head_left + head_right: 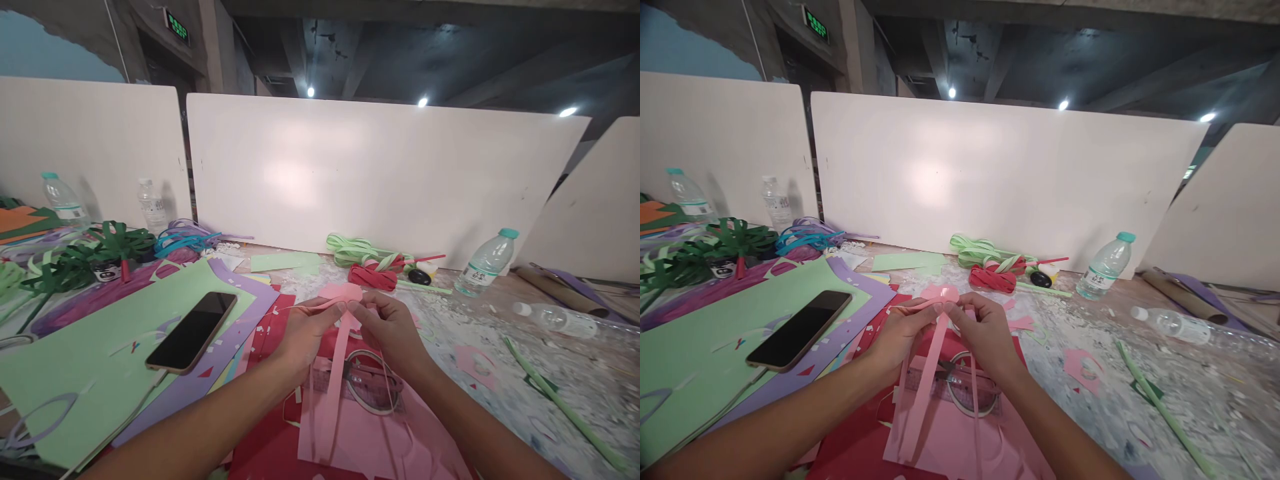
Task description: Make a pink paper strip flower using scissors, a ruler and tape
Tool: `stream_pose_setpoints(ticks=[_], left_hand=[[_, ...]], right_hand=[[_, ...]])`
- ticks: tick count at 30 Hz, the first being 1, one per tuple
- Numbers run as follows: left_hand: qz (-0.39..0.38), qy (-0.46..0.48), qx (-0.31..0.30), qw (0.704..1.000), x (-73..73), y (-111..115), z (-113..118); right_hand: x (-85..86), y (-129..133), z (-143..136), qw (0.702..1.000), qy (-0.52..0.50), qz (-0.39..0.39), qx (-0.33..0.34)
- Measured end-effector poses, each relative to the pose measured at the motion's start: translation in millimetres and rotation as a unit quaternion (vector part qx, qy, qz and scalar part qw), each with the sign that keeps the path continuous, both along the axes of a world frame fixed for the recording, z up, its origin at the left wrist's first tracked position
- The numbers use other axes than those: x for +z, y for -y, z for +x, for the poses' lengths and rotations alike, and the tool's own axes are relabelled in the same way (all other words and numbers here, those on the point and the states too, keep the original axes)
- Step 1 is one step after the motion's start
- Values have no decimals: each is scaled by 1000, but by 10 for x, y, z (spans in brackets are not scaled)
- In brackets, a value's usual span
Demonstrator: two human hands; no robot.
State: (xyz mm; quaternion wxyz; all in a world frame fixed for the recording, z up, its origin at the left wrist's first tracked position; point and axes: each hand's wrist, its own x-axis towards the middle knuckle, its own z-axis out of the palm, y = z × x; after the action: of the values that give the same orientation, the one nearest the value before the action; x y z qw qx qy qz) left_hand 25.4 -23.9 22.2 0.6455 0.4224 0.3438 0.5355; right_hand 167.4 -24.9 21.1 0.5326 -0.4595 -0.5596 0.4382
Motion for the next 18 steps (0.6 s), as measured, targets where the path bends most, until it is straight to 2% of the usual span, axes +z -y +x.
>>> stream_pose_setpoints(ticks=[3,11,18], left_hand=[[-3,-6,18,1000,27,1,-14],[-5,3,20,1000,-6,-15,-18],[1,5,19,1000,11,-1,-16]], right_hand=[[9,13,-4,1000,15,0,5],[-25,-3,17,995,84,40,-41],[47,43,0,981,153,96,-76]])
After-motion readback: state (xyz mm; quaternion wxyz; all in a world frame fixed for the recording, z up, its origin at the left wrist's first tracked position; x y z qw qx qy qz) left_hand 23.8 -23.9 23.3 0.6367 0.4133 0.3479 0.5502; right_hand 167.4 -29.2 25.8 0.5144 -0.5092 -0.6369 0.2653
